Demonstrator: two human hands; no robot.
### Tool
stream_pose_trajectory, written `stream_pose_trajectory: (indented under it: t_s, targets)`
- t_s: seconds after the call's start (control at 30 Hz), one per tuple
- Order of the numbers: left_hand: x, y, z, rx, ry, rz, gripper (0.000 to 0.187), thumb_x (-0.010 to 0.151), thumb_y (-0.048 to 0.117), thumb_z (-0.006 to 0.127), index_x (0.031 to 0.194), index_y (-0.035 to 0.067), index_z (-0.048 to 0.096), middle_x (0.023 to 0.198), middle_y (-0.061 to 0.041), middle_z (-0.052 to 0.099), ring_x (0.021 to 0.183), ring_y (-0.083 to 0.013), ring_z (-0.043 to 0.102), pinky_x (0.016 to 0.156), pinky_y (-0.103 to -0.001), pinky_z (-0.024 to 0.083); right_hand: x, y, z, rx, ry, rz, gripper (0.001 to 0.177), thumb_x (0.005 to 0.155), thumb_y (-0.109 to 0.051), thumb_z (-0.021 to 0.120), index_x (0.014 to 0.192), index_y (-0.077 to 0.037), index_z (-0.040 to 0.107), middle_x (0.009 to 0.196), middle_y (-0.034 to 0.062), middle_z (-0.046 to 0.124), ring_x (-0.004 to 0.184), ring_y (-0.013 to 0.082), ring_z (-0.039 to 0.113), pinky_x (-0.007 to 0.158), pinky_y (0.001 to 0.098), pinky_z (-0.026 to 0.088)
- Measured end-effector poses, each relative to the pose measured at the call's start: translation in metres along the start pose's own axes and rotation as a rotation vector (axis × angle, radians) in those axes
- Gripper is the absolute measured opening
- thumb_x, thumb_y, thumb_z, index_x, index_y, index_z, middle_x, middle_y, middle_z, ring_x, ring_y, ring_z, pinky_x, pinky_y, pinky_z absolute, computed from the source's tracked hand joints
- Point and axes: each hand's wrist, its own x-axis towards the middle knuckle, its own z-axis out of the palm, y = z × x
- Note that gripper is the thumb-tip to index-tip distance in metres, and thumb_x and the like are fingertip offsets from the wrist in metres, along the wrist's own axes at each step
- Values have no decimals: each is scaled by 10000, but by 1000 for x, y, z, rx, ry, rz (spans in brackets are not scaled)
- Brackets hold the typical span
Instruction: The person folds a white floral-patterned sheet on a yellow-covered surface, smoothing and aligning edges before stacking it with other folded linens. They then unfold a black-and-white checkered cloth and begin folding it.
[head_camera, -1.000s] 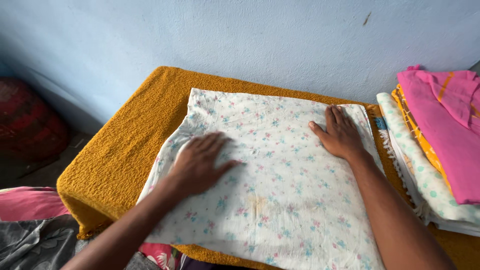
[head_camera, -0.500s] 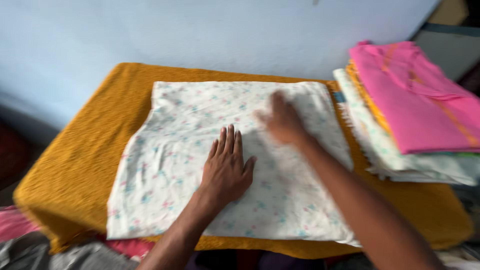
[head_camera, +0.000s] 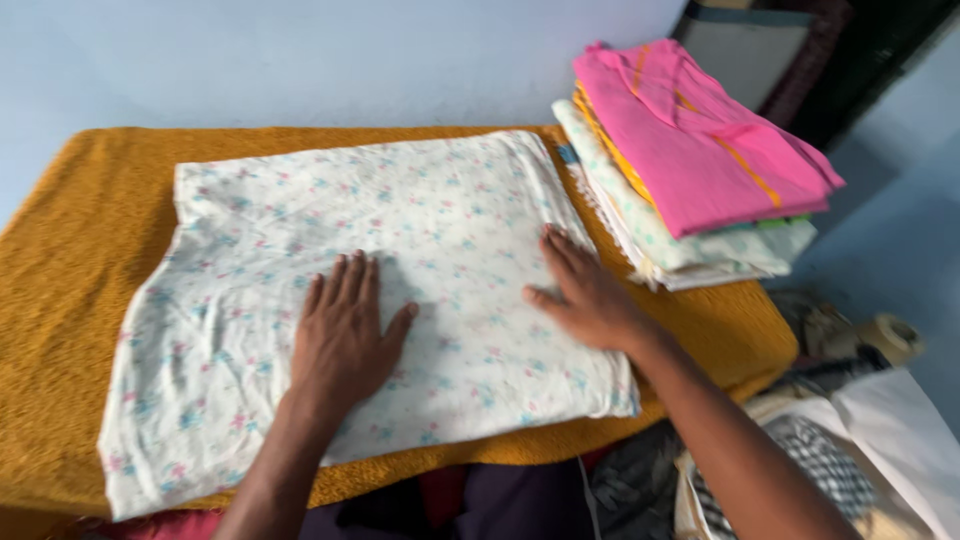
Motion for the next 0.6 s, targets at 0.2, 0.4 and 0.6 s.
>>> stream_pose_trajectory:
  t_s: [0.2,0.4,0.6]
  targets:
    - [-3,46,-11,-123,135,126,641,884,340,680,1387,-36,549,1456,-262,505,1390,-399,426,1169,-477,302,-75,-4,-31,357,316,741,379,1055,-384,624,1039,-37,775,823,82,701,661,184,564,611,332,456]
    - [-24,154,-5,-623,2,513,505,734,294,851,1124,33,665,1230,-191,592,1150,-387,559,990,-464,455,-132,-57,-56,427,316,853,232,922,-215,750,839,1,771,616,38,677,523,92,548,493,274,413]
    - [-1,182,-2,-694,-57,537,276,811,177,784,1009,54,635,1208,-160,604,1165,-337,576,1057,-431,466,-153,-56,-76,625,184,754,114,854,-122,766,903,-27,803,735,21,772,594,68,647,530,248,512]
